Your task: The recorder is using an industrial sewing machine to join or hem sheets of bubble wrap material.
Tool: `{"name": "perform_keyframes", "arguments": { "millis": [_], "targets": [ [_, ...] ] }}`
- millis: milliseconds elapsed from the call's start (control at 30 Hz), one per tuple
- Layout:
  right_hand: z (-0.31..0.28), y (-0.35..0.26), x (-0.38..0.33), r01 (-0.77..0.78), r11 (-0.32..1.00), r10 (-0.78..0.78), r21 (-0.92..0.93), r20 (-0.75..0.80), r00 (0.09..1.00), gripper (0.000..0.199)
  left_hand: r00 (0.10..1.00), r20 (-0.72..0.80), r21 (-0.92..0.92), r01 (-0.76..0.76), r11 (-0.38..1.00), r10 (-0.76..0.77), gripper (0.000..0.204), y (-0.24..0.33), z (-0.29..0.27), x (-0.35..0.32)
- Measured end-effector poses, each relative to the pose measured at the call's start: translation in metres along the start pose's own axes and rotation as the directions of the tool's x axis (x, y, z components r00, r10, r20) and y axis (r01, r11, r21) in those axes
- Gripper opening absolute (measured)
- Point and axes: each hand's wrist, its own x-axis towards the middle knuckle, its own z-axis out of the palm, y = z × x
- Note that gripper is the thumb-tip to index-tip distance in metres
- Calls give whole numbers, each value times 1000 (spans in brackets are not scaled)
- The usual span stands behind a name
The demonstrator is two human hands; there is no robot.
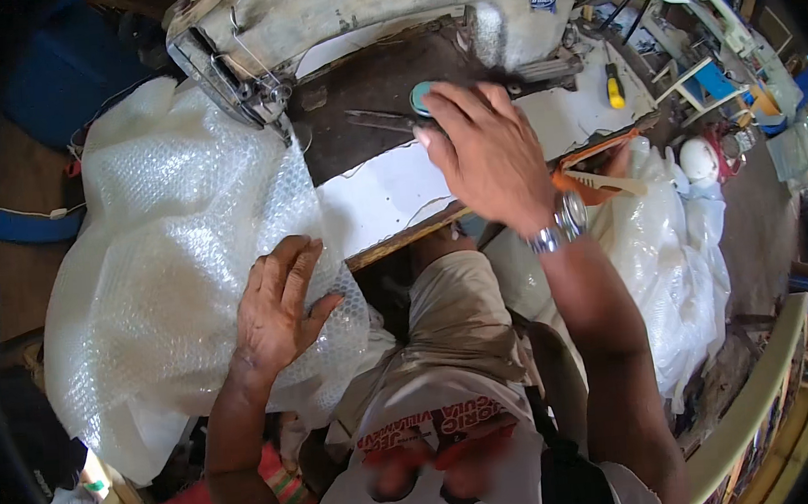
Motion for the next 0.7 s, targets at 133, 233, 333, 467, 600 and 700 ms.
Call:
{"name": "perform_keyframes", "arguments": {
  "millis": [133,233,333,467,600,700],
  "targets": [
    [17,18,31,-11,987,52,-163,253,966,48,996,-53,67,-71,995,75,54,-3,3,-2],
    [13,-4,42,13,943,110,-332,348,931,57,992,-101,109,-66,992,77,53,-6,6,-4],
    [22,-46,40,203,974,-223,98,268,937,61,986,-128,84,-98,992,108,54,-7,6,-4],
    [70,-84,50,152,943,-266,297,395,879,68,986,-127,49,-100,994,106,53,-8,5,-1],
    [88,-88,57,221,941,-306,257,360,881,67,984,-145,55,-96,994,104,52,-8,5,-1],
    [84,-92,52,207,958,-268,198,364,892,64,985,-140,34,-92,995,96,51,-10,7,-2]
  ]
}}
